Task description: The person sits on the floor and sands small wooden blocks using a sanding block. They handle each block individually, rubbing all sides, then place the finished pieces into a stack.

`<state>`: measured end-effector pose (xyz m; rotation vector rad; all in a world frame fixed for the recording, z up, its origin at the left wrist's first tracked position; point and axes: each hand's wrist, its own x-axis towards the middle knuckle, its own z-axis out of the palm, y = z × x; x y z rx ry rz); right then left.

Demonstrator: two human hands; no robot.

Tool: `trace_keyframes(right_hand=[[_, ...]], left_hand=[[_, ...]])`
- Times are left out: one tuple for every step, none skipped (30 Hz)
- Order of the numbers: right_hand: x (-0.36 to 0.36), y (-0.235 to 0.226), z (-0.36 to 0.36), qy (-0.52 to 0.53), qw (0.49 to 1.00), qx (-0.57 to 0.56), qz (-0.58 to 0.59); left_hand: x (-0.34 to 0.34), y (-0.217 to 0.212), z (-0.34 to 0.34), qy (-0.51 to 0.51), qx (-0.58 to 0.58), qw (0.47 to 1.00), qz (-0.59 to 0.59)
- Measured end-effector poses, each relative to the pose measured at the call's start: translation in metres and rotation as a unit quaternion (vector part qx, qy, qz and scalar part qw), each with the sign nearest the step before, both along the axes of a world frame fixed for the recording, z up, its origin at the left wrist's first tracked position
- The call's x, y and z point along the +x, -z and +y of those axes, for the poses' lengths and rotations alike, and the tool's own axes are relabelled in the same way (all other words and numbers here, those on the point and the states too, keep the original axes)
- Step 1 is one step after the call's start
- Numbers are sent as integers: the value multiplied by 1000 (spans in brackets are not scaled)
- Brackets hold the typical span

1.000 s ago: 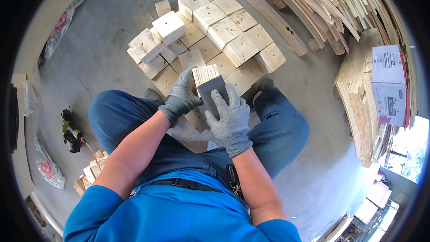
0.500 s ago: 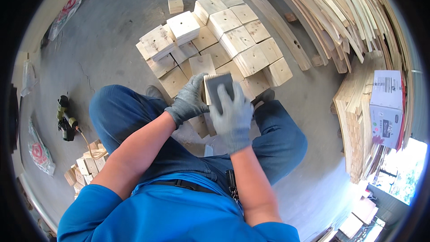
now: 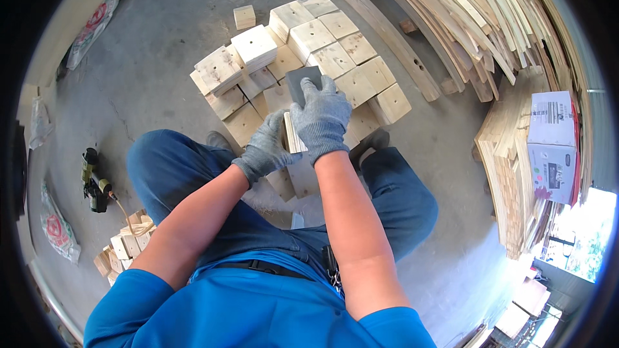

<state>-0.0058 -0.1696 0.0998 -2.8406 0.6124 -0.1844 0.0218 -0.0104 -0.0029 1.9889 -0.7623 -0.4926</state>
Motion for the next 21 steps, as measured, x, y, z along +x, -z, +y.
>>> trace_keyframes(right_hand=[[-4, 0, 4, -3, 1000, -11, -15], [-11, 1, 8, -8, 999, -22, -29], [-26, 6, 12, -9, 997, -65, -38], [-47, 7, 18, -19, 998, -39, -40], [-72, 12, 19, -40, 997, -49, -49], [-96, 10, 29, -32, 998, -44, -39], [-118, 8, 33, -38, 998, -33, -30], [-135, 2, 38, -39, 999, -24, -21], [-149, -5, 43, -37, 999, -14, -13], [-155, -8, 46, -33, 999, -5, -7], [-154, -8, 46, -34, 999, -5, -8], [-154, -7, 46, -35, 999, -5, -9], [-153, -6, 45, -36, 999, -7, -11], [-143, -2, 43, -30, 999, -14, -21], [-120, 6, 37, -25, 999, -21, -30], [-98, 11, 30, -10, 999, -33, -38], [-71, 15, 22, -8, 998, -45, -37], [-46, 14, 14, -5, 997, -60, -39], [-27, 10, 8, -1, 998, -64, -20], [-9, 8, 5, -1, 998, -65, -2], [0, 3, 4, -1, 998, -66, 17]], left_hand=[[-1, -3, 1, -5, 13, 1000, 9], [-2, -5, 2, -11, 25, 999, 19], [-2, -6, 1, -8, 20, 1000, 9], [-2, -4, 3, -8, 18, 1000, 1], [-4, -3, 4, -6, 16, 1000, -6], [-5, -1, 5, -7, 19, 1000, -8], [-6, -1, 5, -7, 22, 1000, -10], [-6, -2, 5, -7, 23, 1000, -13], [-7, -3, 5, -12, 26, 1000, -5], [-7, -4, 5, -10, 22, 1000, -5], [-6, -4, 5, -8, 19, 1000, -6], [-6, -4, 5, -6, 15, 1000, -6], [-6, -3, 5, -9, 12, 1000, -10], [-7, -1, 5, -12, 10, 1000, -16], [-7, 2, 5, -15, 10, 1000, -21], [-7, 2, 3, -14, 8, 1000, -14], [-5, 3, 3, -17, 8, 1000, -7], [-3, 1, 2, -18, 5, 1000, -4], [-2, -4, 2, -16, -2, 1000, -6], [-1, -2, 1, -15, -9, 1000, -15], [-1, 2, -2, -14, -17, 999, -24]])
